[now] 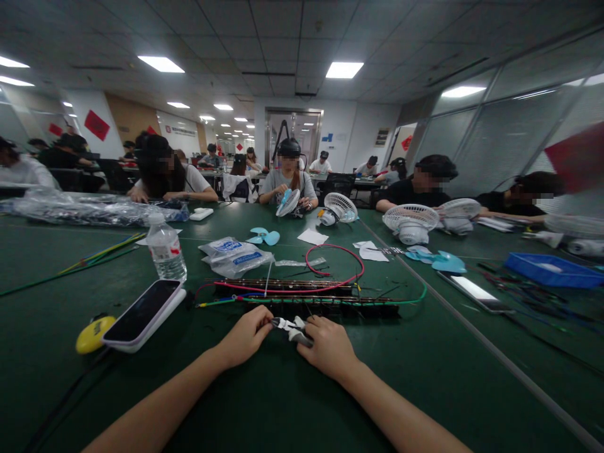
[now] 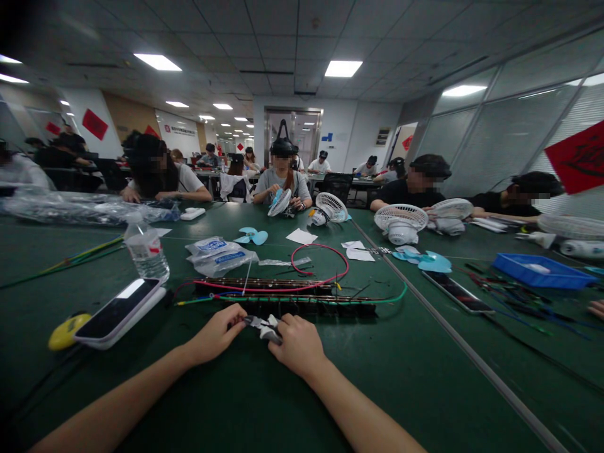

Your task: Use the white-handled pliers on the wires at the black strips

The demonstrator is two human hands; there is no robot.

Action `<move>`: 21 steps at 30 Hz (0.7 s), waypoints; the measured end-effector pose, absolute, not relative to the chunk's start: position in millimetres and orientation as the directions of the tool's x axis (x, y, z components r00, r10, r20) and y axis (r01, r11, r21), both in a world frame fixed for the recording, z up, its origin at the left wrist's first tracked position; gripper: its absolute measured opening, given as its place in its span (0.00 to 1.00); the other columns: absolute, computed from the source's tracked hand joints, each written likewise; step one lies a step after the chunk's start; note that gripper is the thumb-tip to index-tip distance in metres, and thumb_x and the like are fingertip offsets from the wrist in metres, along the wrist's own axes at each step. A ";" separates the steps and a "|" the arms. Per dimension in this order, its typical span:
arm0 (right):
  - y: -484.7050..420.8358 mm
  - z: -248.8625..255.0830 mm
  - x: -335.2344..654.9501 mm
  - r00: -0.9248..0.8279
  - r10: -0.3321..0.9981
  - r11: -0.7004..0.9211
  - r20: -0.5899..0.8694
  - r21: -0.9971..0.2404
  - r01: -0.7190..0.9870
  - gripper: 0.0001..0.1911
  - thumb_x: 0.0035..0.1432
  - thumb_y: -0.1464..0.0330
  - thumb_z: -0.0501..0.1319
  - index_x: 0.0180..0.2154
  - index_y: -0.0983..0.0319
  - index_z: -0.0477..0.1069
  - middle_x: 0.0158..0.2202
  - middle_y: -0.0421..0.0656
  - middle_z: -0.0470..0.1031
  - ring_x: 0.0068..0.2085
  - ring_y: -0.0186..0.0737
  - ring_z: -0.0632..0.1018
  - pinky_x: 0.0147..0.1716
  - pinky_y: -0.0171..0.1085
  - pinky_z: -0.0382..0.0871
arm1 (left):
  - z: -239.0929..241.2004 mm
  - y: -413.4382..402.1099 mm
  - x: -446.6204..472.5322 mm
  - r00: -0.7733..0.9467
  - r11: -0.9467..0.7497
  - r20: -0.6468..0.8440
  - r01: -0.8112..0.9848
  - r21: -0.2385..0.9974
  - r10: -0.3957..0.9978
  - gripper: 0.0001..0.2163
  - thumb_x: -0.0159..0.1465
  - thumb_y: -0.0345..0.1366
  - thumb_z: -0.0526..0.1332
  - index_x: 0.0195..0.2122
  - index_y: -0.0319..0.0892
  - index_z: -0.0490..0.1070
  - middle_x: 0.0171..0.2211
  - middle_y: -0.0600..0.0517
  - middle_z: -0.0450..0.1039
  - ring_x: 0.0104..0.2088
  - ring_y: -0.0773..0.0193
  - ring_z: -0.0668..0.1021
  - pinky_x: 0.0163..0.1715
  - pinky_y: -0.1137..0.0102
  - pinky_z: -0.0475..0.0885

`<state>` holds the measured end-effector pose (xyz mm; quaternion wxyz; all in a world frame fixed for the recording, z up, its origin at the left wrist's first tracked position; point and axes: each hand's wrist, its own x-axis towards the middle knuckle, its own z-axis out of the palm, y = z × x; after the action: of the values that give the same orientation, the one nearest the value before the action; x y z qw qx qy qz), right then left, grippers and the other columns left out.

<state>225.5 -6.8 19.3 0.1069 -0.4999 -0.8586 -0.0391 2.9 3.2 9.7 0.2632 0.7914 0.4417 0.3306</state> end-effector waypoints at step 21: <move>-4.6 13.8 227.8 -0.329 0.817 0.498 0.474 -0.290 0.817 0.06 0.52 0.67 0.58 0.26 0.60 0.70 0.35 0.43 0.74 0.35 0.36 0.74 0.35 0.32 0.64 | 12.1 1.9 2.5 0.391 -0.475 0.303 0.490 0.731 0.869 0.04 0.63 0.31 0.55 0.33 0.40 0.69 0.29 0.52 0.71 0.30 0.63 0.73 0.31 0.70 0.66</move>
<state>227.8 -4.6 13.8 0.2906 -0.5011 -0.8151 -0.0006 2.5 1.9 12.1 0.2758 0.7869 0.4317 0.3440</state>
